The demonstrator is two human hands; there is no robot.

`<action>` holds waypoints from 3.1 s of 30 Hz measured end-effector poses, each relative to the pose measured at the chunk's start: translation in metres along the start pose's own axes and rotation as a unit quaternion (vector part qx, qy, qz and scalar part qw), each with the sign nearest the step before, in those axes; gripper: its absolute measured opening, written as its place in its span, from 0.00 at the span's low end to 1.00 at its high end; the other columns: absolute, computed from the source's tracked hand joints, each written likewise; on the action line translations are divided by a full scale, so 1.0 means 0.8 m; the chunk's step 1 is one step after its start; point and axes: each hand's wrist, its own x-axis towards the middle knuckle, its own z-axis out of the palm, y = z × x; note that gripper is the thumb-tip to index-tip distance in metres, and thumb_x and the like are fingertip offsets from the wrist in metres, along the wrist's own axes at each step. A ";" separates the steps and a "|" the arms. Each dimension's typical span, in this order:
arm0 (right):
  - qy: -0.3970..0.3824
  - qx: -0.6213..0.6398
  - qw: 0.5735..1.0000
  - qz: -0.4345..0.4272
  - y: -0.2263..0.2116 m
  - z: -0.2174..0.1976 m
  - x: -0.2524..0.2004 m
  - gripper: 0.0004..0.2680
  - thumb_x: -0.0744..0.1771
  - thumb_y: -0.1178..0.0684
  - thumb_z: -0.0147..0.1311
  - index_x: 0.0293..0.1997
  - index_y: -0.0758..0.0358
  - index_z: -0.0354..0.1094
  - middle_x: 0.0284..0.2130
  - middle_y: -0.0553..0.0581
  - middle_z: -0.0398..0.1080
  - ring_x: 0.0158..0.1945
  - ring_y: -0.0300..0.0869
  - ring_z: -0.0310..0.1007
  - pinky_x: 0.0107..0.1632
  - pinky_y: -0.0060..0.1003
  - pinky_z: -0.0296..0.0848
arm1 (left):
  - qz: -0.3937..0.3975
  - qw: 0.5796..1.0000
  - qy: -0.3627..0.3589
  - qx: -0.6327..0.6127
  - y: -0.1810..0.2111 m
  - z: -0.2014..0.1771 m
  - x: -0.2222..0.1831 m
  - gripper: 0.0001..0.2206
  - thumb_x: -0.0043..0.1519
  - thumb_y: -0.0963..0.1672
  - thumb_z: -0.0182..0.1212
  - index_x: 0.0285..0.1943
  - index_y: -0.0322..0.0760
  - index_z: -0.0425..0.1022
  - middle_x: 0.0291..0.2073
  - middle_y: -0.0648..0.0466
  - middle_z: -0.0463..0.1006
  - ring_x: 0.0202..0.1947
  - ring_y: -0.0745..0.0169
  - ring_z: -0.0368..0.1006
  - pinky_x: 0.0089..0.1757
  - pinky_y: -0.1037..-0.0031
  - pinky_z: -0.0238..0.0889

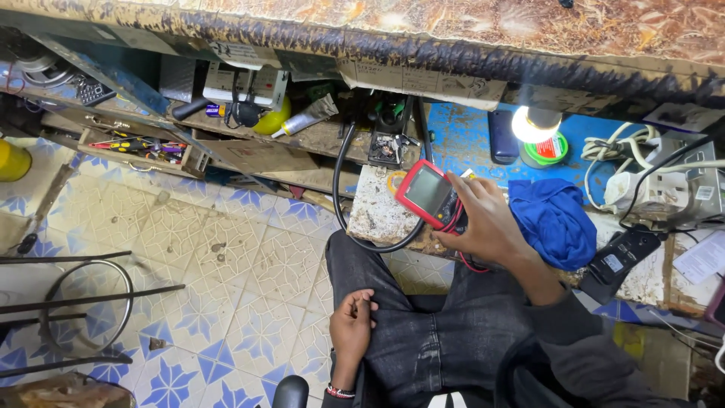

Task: Wiping down an electronics repair workbench and organizing tools using a cloth.

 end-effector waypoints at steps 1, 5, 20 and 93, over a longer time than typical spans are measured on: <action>0.001 0.001 1.000 0.000 -0.013 -0.013 -0.007 0.41 0.59 0.32 0.66 0.75 0.63 0.50 0.61 0.62 0.66 0.64 0.59 0.58 0.60 0.58 0.61 | 0.001 1.000 0.001 0.001 0.002 -0.002 0.001 0.12 0.65 0.51 0.56 0.44 0.53 0.87 0.26 0.66 0.87 0.17 0.77 0.74 0.31 0.82 0.66; -0.024 0.132 0.990 0.041 -0.053 -0.052 -0.052 0.41 0.57 0.35 0.68 0.77 0.56 0.50 0.60 0.63 0.66 0.60 0.52 0.63 0.59 0.48 0.64 | 0.019 0.984 -0.118 -0.129 0.016 0.004 -0.013 0.14 0.66 0.48 0.55 0.54 0.43 0.81 0.36 0.54 0.87 0.27 0.68 0.77 0.36 0.79 0.68; -0.062 0.268 0.962 0.001 -0.113 0.027 -0.172 0.39 0.62 0.29 0.61 0.74 0.70 0.49 0.58 0.64 0.69 0.53 0.49 0.68 0.58 0.42 0.65 | 0.102 0.834 -0.367 -0.398 0.094 0.016 -0.066 0.45 0.59 0.52 0.73 0.78 0.30 0.48 0.74 0.40 0.60 0.73 0.50 0.59 0.68 0.62 0.50; -0.088 0.554 0.819 0.119 -0.092 -0.021 -0.199 0.44 0.62 0.23 0.58 0.76 0.65 0.37 0.69 0.58 0.59 0.69 0.39 0.60 0.69 0.35 0.58 | -0.027 0.851 -0.351 -0.389 0.087 0.059 -0.069 0.33 0.55 0.51 0.64 0.63 0.18 0.71 0.46 0.28 0.85 0.38 0.38 0.83 0.36 0.57 0.76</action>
